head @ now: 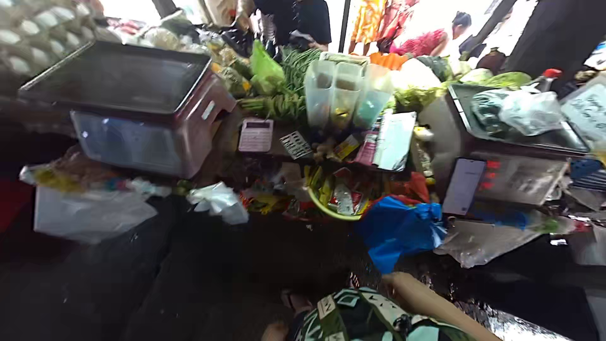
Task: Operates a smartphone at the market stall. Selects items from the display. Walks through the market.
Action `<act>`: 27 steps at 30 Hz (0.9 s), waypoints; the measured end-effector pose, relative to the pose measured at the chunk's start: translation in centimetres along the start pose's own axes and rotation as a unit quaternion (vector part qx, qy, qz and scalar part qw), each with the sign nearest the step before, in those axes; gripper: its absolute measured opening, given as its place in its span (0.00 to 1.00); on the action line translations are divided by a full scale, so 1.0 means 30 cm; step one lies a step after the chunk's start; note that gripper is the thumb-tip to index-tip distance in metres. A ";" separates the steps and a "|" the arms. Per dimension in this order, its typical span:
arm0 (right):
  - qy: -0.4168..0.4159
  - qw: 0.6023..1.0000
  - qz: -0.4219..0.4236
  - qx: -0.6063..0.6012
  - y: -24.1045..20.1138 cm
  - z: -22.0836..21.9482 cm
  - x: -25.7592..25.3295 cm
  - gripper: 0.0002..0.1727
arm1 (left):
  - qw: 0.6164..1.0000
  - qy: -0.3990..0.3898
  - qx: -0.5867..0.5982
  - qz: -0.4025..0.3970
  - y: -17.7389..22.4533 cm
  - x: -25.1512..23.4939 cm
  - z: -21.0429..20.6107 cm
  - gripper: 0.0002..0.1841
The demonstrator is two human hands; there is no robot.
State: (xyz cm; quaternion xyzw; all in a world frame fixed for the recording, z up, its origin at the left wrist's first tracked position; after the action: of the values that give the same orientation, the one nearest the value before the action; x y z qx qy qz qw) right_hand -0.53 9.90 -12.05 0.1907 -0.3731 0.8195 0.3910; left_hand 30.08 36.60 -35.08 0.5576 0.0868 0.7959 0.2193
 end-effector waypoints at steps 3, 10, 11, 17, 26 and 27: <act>0.035 0.999 -0.026 0.000 -0.142 0.036 -0.090 0.15 | 0.999 -0.023 0.032 0.018 -0.062 -0.061 0.033 0.21; -0.087 0.987 -0.038 0.128 -0.400 0.026 -0.348 0.20 | 0.996 -0.022 0.050 0.070 -0.099 -0.132 0.095 0.23; -0.113 0.982 -0.036 0.146 -0.407 0.004 -0.393 0.20 | 0.995 -0.022 0.061 0.074 -0.106 -0.131 0.076 0.22; -0.247 0.943 -0.040 0.221 -0.321 -0.215 -0.736 0.22 | 0.986 -0.081 0.060 0.131 -0.158 -0.153 -0.161 0.38; -0.341 0.860 -0.045 0.376 0.052 -0.609 -1.317 0.27 | 0.946 0.024 0.181 0.269 -0.180 -0.360 -0.508 0.42; -0.339 0.857 -0.056 0.383 0.064 -0.617 -1.361 0.28 | 0.942 0.032 0.171 0.286 -0.188 -0.380 -0.528 0.40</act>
State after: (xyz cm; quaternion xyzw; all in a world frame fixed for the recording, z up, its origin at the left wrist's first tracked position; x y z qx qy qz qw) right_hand 22.96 2.84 -49.62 0.6120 -0.1278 0.7590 0.1815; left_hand 20.06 38.21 -52.67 0.5624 0.0650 0.8156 -0.1194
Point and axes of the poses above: each hand's wrist, its own x-axis away from the middle knuckle, its own z-axis out of the back of the hand, y = z × x, the point moved 9 cm from there along -x, towards the middle knuckle, and after that the axes turned 5 degrees about y, right-handed, at the moved point
